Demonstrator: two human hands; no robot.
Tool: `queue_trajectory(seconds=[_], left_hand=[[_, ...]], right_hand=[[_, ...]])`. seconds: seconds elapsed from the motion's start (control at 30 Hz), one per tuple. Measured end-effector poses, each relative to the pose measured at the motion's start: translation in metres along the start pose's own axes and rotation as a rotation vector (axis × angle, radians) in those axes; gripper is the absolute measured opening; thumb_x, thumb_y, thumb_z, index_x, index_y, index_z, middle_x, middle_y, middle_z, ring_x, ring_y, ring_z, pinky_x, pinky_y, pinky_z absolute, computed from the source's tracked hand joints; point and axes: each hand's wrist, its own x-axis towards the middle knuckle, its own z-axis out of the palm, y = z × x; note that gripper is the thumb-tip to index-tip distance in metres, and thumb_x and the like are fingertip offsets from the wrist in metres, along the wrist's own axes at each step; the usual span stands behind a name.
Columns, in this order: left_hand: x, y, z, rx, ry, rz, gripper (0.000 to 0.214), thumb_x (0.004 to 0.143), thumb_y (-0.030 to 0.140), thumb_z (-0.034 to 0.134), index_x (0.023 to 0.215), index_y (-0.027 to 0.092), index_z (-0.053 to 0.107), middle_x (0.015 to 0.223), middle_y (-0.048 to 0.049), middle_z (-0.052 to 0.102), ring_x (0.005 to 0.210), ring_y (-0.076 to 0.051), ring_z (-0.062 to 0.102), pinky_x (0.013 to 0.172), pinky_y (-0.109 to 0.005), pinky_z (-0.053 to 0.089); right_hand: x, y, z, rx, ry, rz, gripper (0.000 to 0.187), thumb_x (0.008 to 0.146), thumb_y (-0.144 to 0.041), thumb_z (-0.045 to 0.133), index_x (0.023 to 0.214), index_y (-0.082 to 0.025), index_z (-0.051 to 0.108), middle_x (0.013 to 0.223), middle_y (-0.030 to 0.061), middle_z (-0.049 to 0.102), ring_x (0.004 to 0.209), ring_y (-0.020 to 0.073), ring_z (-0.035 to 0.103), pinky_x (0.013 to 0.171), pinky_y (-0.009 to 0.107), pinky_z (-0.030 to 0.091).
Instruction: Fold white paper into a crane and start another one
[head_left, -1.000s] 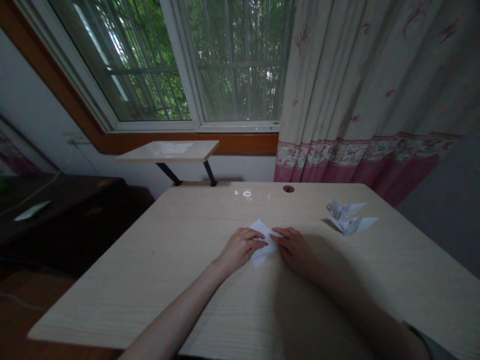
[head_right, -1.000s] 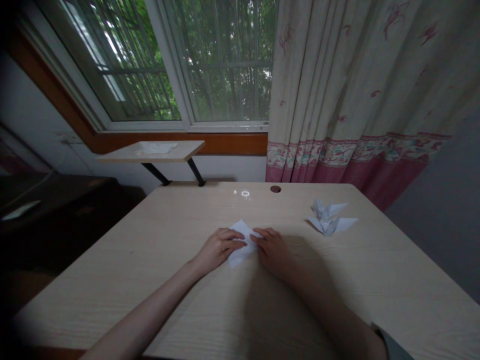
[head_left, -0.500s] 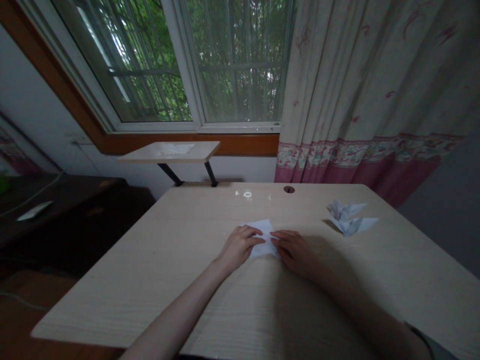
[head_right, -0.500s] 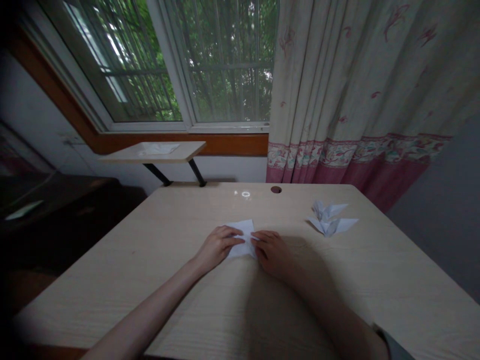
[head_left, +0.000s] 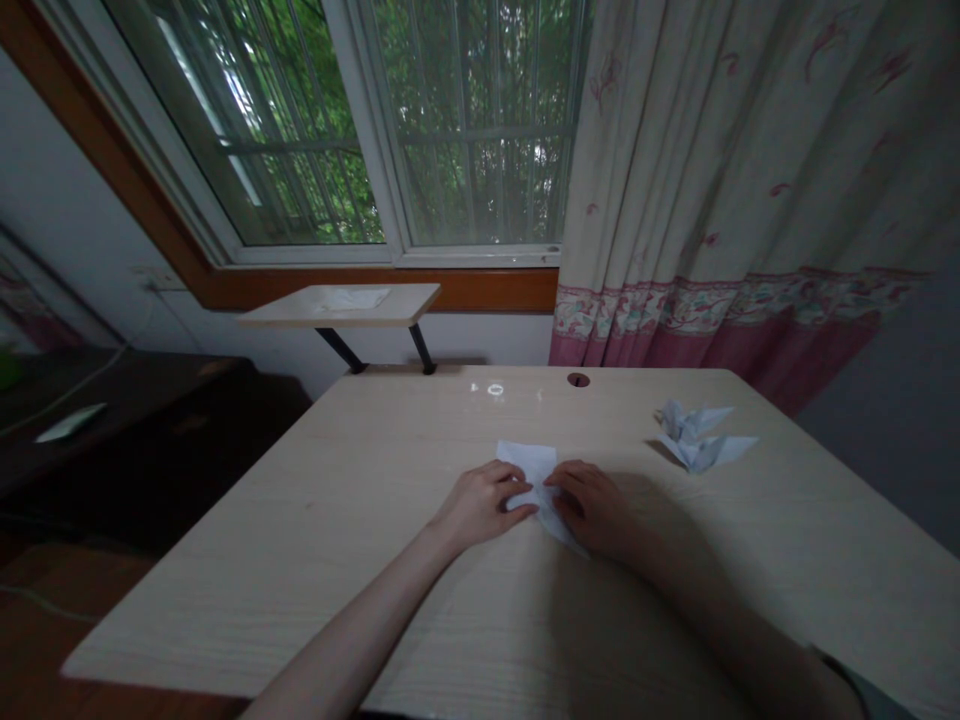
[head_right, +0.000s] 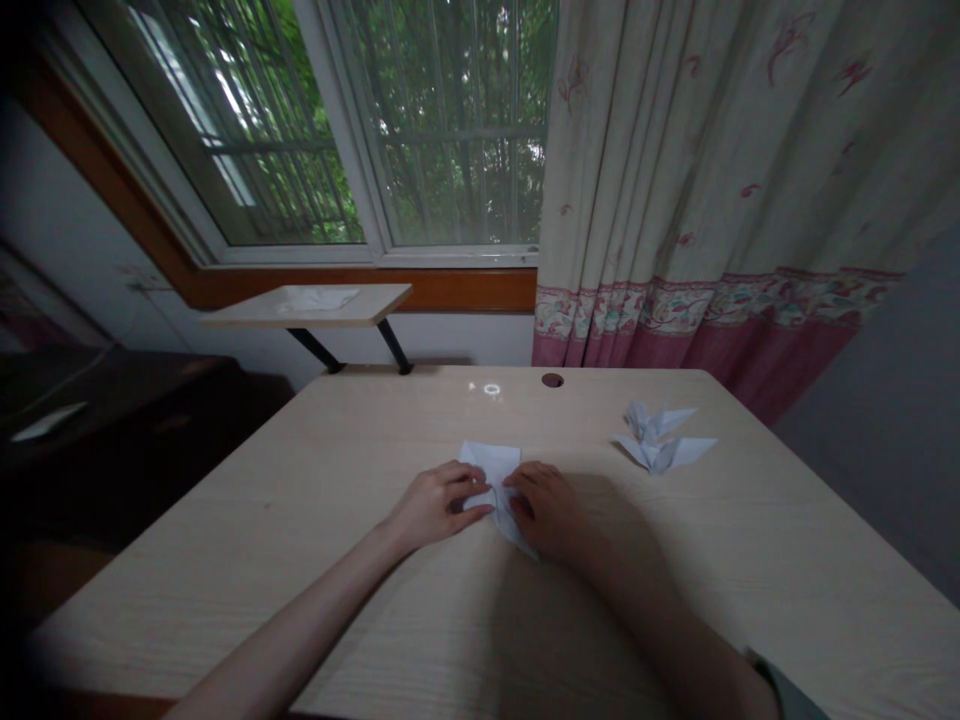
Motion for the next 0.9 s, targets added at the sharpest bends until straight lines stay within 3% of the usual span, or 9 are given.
queue_trajectory(seconds=[0.27,0.5,0.73,0.9], left_hand=[[0.0,0.004,-0.001,0.046,-0.073,-0.033,0.039,0.088,0.05,0.063,0.113,0.021,0.069,0.118,-0.0081,0.068,0.109,-0.024,0.064,0.091,-0.037,0.054],[0.002,0.012,-0.002,0.081,-0.161,-0.017,0.044,0.089,0.053,0.06,0.114,0.017,0.068,0.122,-0.0101,0.068,0.113,-0.026,0.063,0.095,-0.039,0.053],[0.004,0.015,-0.002,0.044,-0.167,-0.032,0.038,0.087,0.038,0.063,0.12,0.018,0.065,0.127,-0.0083,0.066,0.114,-0.024,0.063,0.099,-0.036,0.051],[0.006,0.014,-0.008,0.109,-0.151,-0.034,0.037,0.087,0.035,0.063,0.12,0.021,0.066,0.122,-0.006,0.069,0.11,-0.026,0.063,0.097,-0.041,0.049]], right_hand=[[0.0,0.003,0.002,0.014,0.01,0.006,0.024,0.081,-0.011,0.05,0.101,-0.02,0.061,0.103,0.0104,0.066,0.1,0.025,0.061,0.092,0.045,0.051],[0.004,0.0,-0.002,0.1,0.021,0.016,0.027,0.077,-0.009,0.049,0.1,-0.021,0.058,0.098,0.0077,0.065,0.097,0.0242,0.061,0.088,0.041,0.052],[0.003,0.0,-0.002,0.098,0.054,0.028,0.03,0.085,-0.009,0.042,0.103,-0.027,0.059,0.098,0.0057,0.067,0.094,0.0226,0.065,0.088,0.035,0.054],[0.002,0.002,0.0,0.065,0.011,0.016,0.031,0.086,-0.008,0.044,0.105,-0.024,0.061,0.101,0.0066,0.068,0.097,0.0227,0.065,0.089,0.037,0.054]])
